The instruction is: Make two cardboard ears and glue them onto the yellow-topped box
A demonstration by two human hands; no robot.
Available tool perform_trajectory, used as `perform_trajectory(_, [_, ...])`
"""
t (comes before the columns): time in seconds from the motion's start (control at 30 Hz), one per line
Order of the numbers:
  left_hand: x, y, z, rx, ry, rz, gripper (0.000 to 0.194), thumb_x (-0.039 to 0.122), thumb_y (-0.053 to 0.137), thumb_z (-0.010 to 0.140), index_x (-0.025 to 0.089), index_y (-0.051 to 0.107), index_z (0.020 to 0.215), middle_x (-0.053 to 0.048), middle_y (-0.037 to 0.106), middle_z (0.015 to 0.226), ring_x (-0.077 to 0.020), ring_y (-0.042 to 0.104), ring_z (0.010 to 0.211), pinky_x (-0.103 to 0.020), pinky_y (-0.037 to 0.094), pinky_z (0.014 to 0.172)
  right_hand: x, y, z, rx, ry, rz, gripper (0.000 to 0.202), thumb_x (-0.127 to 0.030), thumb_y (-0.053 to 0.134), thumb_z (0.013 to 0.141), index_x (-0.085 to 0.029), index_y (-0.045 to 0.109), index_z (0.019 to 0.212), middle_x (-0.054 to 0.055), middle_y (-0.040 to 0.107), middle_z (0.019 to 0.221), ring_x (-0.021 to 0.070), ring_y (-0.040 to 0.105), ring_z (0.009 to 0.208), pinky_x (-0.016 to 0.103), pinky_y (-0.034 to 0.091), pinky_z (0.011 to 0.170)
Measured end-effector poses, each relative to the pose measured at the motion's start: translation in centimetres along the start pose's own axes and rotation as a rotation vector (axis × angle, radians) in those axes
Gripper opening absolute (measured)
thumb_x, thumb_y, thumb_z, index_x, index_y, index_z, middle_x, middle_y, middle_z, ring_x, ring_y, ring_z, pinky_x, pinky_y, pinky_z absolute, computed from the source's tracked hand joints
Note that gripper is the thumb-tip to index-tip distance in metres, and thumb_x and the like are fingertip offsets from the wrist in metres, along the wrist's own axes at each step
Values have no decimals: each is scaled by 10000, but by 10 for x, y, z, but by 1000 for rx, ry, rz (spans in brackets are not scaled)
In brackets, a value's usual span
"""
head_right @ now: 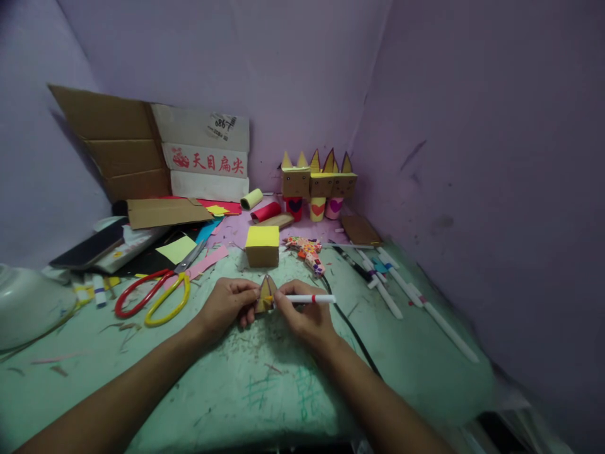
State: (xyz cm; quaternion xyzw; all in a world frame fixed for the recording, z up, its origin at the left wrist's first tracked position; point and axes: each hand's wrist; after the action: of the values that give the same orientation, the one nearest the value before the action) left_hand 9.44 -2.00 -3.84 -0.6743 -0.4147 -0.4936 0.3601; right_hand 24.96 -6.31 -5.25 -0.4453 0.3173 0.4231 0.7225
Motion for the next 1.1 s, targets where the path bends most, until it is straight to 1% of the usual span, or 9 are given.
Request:
perform_trajectory(0.17, [-1,0,0,2,4,1,179,151,492,721,130,572,563,27,518,332,-62,405,246,-142,300,269,2,3,0,-27,-56,-35,200,-294,544,777,-157,611,648,11,595,519,115,492,449,224,367,431])
perform_trajectory(0.37, [-2,1,0,5,4,3,164,149,489,721,124,599,601,32,515,334,-62,406,252,-143,307,275,3,0,-1,55,-56,-59,178,-249,541,764,-164,588,615,6,601,529,113,515,462,215,385,442])
perform_trajectory(0.53, [-1,0,0,4,14,31,187,148,492,718,131,569,549,28,516,336,-57,403,253,-141,298,281,3,2,-2,-13,-89,-60,169,-258,557,768,-154,628,654,21,629,554,118,536,477,217,398,454])
perform_trajectory(0.6, [-1,1,0,4,10,39,195,140,486,718,132,562,538,28,512,335,-55,401,253,-141,300,285,4,3,-2,-14,-89,-67,167,-257,559,767,-154,626,654,18,627,545,115,528,462,214,389,439])
perform_trajectory(0.77, [-1,1,0,-1,5,22,174,143,481,721,123,603,599,30,518,341,-60,407,260,-145,309,287,5,1,-1,91,-76,-71,155,-246,555,768,-161,614,651,18,630,561,128,555,492,224,417,466])
perform_trajectory(0.83, [-1,0,0,2,2,21,172,143,482,721,123,601,598,32,515,339,-59,406,259,-144,306,285,4,0,0,105,-83,-68,151,-252,557,775,-161,629,678,29,649,596,140,580,533,237,443,505])
perform_trajectory(0.9, [-1,0,0,3,0,25,172,148,485,725,121,598,598,31,515,340,-58,403,259,-143,304,285,4,0,0,83,-113,-74,140,-252,563,777,-159,646,713,44,673,647,151,603,578,251,462,550])
perform_trajectory(0.97, [-1,0,-1,1,2,31,176,150,485,729,119,595,595,29,516,343,-56,405,261,-142,306,288,4,0,0,53,-131,-88,138,-243,562,776,-156,648,711,47,676,651,150,603,577,250,460,551])
perform_trajectory(1.1, [-2,0,0,-2,11,35,176,144,481,727,122,592,593,29,516,344,-58,410,262,-143,312,290,4,0,-2,-12,-93,-78,165,-245,562,762,-163,617,630,8,618,527,118,535,463,217,396,446])
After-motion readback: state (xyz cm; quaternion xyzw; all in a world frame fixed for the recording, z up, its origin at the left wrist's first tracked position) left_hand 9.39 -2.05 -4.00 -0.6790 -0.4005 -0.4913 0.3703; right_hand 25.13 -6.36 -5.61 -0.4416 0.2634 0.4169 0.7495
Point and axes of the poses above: each hand's wrist, its own z-axis towards the middle knuckle, its own y-axis out of the palm, x = y × z
